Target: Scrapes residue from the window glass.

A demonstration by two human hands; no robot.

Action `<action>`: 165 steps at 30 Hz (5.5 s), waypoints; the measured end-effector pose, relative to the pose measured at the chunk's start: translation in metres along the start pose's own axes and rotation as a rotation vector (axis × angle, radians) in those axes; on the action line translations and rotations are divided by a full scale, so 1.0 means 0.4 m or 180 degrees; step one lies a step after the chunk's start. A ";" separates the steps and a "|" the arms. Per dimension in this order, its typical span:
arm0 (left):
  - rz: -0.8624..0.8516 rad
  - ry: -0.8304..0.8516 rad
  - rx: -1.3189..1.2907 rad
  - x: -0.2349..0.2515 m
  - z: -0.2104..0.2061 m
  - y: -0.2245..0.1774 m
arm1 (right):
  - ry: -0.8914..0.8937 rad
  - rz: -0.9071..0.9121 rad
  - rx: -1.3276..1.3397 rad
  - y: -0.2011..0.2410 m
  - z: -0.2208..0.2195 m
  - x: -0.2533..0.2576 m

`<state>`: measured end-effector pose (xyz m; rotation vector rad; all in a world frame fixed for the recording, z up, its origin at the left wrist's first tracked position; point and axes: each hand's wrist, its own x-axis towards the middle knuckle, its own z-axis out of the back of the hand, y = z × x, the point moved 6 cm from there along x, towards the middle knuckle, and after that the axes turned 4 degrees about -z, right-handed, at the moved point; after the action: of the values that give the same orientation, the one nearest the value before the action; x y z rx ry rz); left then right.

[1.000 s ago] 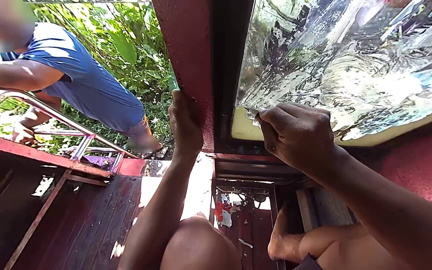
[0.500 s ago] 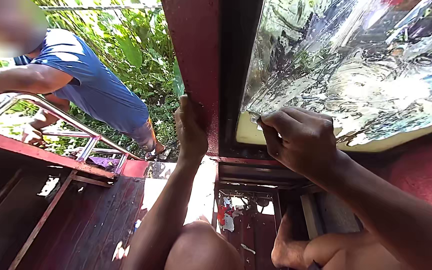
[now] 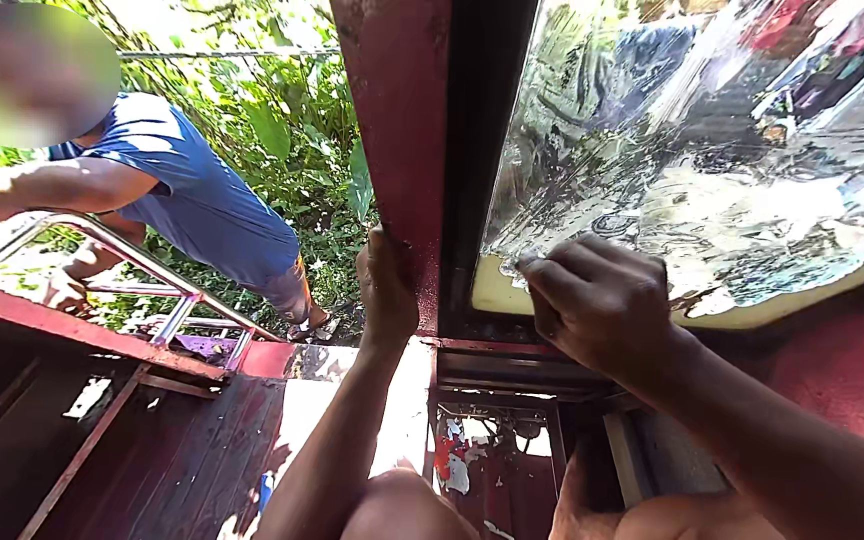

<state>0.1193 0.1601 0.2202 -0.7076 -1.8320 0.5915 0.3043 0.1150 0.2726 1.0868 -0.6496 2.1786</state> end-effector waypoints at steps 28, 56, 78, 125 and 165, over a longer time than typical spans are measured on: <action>-0.0006 -0.0161 0.0117 0.011 -0.002 -0.002 | 0.0572 -0.0660 -0.0314 -0.017 -0.007 -0.015; 0.0081 -0.0375 0.0159 0.010 -0.010 -0.011 | 0.0730 -0.0752 -0.0422 0.025 -0.050 -0.009; 0.0005 -0.0176 0.0233 0.009 -0.015 -0.016 | 0.0686 -0.0684 -0.0590 0.042 -0.056 0.011; -0.0071 0.0224 0.1021 0.013 0.008 -0.011 | 0.0880 -0.0555 -0.0387 -0.001 -0.055 -0.025; 0.0037 0.0130 0.0916 0.005 0.000 -0.005 | 0.0893 -0.0647 -0.0522 0.028 -0.081 -0.034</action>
<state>0.1183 0.1599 0.2229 -0.5327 -1.6622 0.8229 0.2857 0.1243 0.2421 0.7124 -0.5533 2.0127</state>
